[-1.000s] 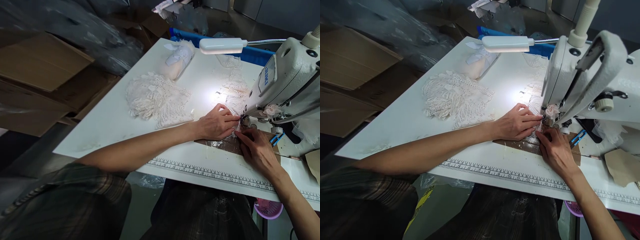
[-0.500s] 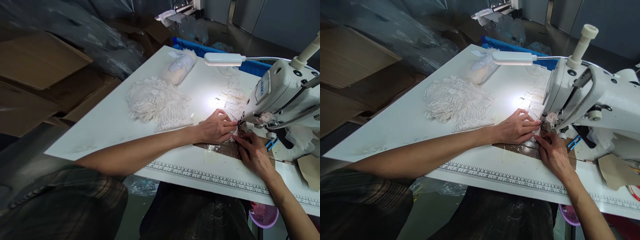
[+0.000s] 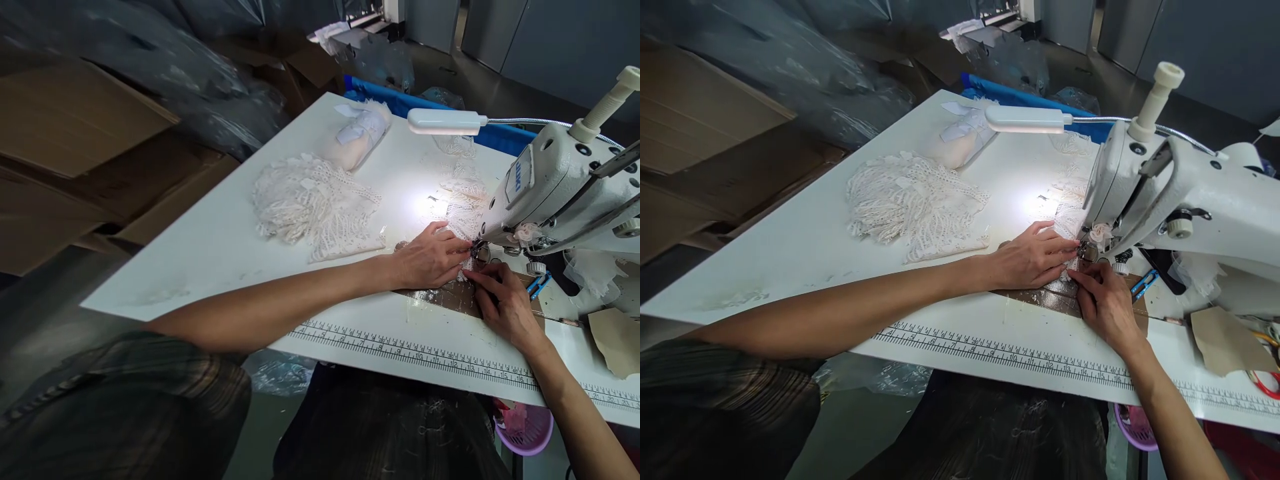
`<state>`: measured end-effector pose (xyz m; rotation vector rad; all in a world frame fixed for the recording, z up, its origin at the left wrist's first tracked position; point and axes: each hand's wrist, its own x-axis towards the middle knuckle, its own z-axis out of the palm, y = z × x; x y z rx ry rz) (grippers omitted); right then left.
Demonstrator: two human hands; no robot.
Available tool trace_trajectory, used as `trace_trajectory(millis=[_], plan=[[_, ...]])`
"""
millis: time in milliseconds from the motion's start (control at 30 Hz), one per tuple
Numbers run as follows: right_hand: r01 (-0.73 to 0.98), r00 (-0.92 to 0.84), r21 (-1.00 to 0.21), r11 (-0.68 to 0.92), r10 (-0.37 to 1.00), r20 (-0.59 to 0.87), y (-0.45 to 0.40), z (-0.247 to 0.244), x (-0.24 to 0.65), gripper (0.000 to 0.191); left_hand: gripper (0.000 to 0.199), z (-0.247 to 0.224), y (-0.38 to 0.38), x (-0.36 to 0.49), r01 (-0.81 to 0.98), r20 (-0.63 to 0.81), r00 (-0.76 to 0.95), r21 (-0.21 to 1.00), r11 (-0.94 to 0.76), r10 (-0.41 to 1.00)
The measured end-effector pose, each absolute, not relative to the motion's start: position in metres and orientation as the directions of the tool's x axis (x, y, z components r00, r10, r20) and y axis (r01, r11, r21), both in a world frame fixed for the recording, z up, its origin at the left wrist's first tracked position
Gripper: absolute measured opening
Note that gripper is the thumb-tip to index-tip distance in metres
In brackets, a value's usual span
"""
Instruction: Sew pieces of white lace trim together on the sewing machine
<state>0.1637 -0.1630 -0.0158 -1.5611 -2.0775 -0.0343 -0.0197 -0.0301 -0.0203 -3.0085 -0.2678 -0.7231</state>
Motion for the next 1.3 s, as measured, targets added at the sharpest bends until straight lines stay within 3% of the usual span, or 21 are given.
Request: trace_trajectory(millis=[467,1033,1167,1300], plan=[[0.929,-0.230,-0.192,0.315,0.902,0.366,-0.165,-0.010,0.162,0.034,0.028,-0.017,-0.033,-0.019,0.203,0.431,0.883,0.006,-0.979,0.186],[0.967,-0.144,-0.172,0.188,0.960,0.239,-0.157,-0.010,0.163,0.040,0.031,-0.017,-0.032,-0.012,0.323,0.398,0.872,-0.032,-0.946,0.284],[0.956,-0.110,-0.248,0.157,0.975,0.193,-0.155,-0.009,0.166,0.042,0.033,-0.017,-0.030,-0.010,0.347,0.402,0.865,-0.046,-0.937,0.300],[0.835,-0.076,-0.527,0.159,0.981,0.177,-0.157,-0.003,0.176,0.043,0.033,-0.017,-0.029,-0.010,0.327,0.399,0.871,-0.033,-0.944,0.288]])
